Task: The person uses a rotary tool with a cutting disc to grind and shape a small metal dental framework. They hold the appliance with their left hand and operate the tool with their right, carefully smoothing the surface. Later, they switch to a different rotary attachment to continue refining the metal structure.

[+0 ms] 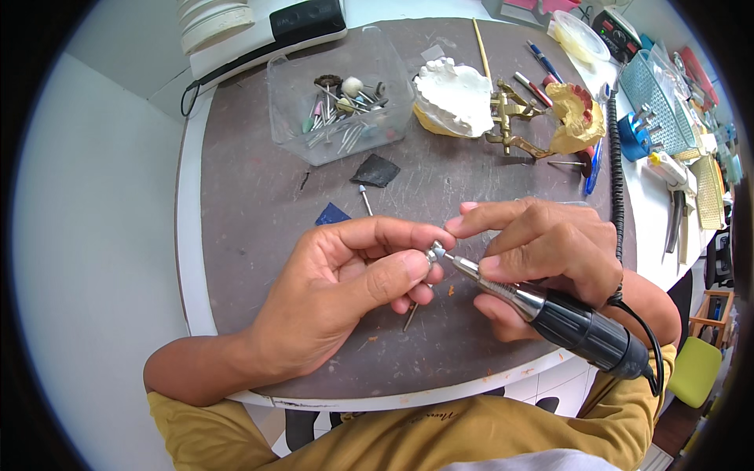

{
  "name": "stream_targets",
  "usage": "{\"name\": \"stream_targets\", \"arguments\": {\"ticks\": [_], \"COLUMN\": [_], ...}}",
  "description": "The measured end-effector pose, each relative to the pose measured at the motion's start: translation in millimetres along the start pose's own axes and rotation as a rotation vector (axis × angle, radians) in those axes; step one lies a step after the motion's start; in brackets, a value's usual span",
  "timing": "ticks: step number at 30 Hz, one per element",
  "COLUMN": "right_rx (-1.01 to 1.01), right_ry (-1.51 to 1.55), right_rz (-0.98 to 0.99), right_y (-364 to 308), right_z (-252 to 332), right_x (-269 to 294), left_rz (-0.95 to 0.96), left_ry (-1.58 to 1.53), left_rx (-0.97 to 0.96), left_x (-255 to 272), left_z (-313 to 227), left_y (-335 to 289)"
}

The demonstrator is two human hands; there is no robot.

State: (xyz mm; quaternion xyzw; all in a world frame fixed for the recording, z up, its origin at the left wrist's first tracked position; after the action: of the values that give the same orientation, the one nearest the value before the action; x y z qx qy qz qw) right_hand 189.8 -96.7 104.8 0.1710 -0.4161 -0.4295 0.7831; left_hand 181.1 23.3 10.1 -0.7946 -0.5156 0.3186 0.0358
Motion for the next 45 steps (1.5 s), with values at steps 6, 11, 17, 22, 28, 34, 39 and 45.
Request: {"name": "stream_targets", "arguments": {"ticks": [6, 11, 17, 22, 28, 34, 39, 45], "right_rx": [-0.009, -0.01, -0.001, -0.009, 0.017, 0.056, 0.018, 0.017], "right_ry": [-0.012, 0.004, 0.006, 0.04, -0.009, -0.012, -0.028, -0.045], "right_rz": [0.013, 0.008, -0.004, -0.091, -0.043, -0.039, -0.052, -0.045], "right_y": [0.6, 0.3, -0.4, -4.8, -0.2, -0.1, -0.5, -0.6], "right_z": [0.0, -0.6, -1.1, -4.4, 0.1, 2.3, 0.2, 0.8], "right_x": [-0.2, 0.0, 0.7, 3.7, 2.1, 0.0, 1.1, 0.8], "left_rz": [-0.005, -0.001, -0.009, -0.001, 0.013, 0.013, 0.011, 0.011], "left_ry": [0.004, 0.006, 0.005, -0.038, -0.029, -0.019, -0.019, -0.018], "left_rx": [-0.003, -0.002, 0.0, -0.021, -0.022, -0.009, -0.012, -0.009], "left_x": [0.2, 0.1, 1.0, -1.0, -1.4, -2.9, -2.2, -2.4], "left_z": [-0.3, -0.6, 0.3, 0.3, -0.1, -0.1, 0.3, 0.3], "left_y": [-0.3, 0.0, 0.0, 0.5, 0.5, 0.5, 0.0, -0.2]}}
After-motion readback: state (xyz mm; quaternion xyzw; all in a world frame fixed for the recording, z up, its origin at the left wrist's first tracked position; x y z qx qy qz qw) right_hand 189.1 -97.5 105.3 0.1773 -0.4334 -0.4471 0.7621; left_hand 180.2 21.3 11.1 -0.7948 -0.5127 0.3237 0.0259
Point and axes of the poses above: each hand's wrist, its own y-axis towards the middle knuckle, its own x-axis out of the back of the hand, z = x × y, the point moved 10 cm from there along y, towards the middle knuckle, and after that the axes turned 1 degree about -y, right-handed, at the moved point
